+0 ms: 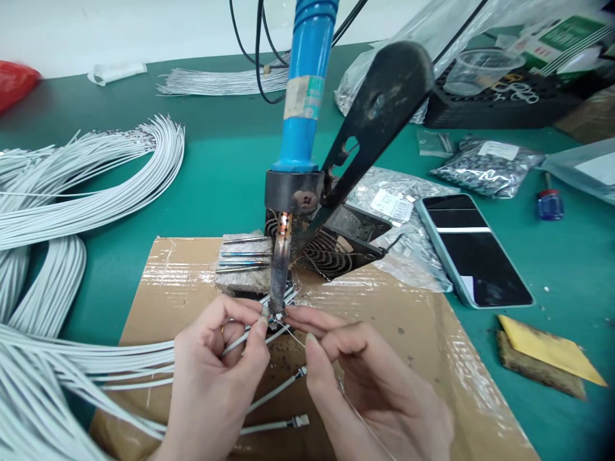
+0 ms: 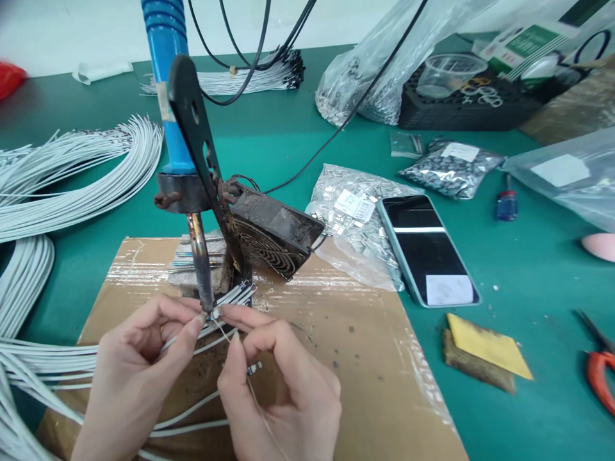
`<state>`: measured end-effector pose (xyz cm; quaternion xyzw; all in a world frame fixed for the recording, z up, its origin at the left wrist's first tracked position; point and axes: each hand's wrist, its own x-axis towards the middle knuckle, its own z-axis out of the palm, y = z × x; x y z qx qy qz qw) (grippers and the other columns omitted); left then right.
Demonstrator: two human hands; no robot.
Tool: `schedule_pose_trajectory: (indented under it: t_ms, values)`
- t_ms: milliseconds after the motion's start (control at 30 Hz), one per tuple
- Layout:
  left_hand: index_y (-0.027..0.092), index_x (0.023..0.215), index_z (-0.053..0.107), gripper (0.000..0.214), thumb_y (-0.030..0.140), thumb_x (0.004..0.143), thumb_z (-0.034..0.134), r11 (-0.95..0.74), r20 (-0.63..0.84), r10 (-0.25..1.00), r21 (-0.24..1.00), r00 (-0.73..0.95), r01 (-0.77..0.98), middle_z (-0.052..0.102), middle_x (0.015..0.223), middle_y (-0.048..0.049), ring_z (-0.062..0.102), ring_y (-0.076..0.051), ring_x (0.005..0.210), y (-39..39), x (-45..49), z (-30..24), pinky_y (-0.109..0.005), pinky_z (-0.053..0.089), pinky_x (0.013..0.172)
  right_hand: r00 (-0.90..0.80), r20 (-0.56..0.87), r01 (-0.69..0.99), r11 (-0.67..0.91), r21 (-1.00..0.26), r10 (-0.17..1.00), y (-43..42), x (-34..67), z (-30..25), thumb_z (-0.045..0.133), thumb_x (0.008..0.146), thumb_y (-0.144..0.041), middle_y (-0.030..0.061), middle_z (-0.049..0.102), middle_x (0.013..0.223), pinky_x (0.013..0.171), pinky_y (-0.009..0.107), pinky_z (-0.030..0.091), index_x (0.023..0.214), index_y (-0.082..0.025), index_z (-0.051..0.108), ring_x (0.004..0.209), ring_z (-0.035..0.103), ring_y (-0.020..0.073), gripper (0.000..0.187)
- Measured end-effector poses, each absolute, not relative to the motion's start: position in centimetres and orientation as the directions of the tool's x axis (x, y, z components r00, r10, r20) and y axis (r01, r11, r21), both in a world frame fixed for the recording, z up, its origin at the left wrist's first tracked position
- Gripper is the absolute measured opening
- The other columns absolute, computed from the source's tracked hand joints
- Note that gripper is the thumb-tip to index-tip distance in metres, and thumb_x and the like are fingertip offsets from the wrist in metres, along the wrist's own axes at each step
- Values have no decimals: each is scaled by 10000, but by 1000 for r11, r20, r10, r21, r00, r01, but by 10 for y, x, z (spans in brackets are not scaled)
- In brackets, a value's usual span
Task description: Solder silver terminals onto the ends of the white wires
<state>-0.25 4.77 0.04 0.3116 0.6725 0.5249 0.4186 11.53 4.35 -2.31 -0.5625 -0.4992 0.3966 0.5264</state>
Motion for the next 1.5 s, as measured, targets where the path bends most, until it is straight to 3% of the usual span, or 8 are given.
schedule_pose_trajectory:
  t_ms: [767,1033,1500]
  values:
    - [188,698,694,128,99,755,768,187,-136,921,977,-365,107,801,802,-34,663,-108,548,49,-15,-4,-154,507,478,192,96,145,68,-987,977,44,115,-21,696,898,-183,60,840,1015,854,295,626,700,-244,623,936,815,228,220]
    - [192,718,705,137,82,784,752,161,-104,935,976,-339,147,796,802,-7,694,-86,554,49,-19,-7,-116,525,508,175,100,161,72,-984,979,44,115,-20,687,913,-193,55,836,1019,858,305,613,721,-252,607,922,812,223,217]
    - [191,694,703,137,83,740,773,198,-157,907,978,-391,68,793,815,-5,711,-97,585,49,-15,-3,-126,541,532,199,129,161,98,-982,971,44,114,-20,686,901,-148,46,835,982,845,278,611,716,-243,619,930,808,207,219]
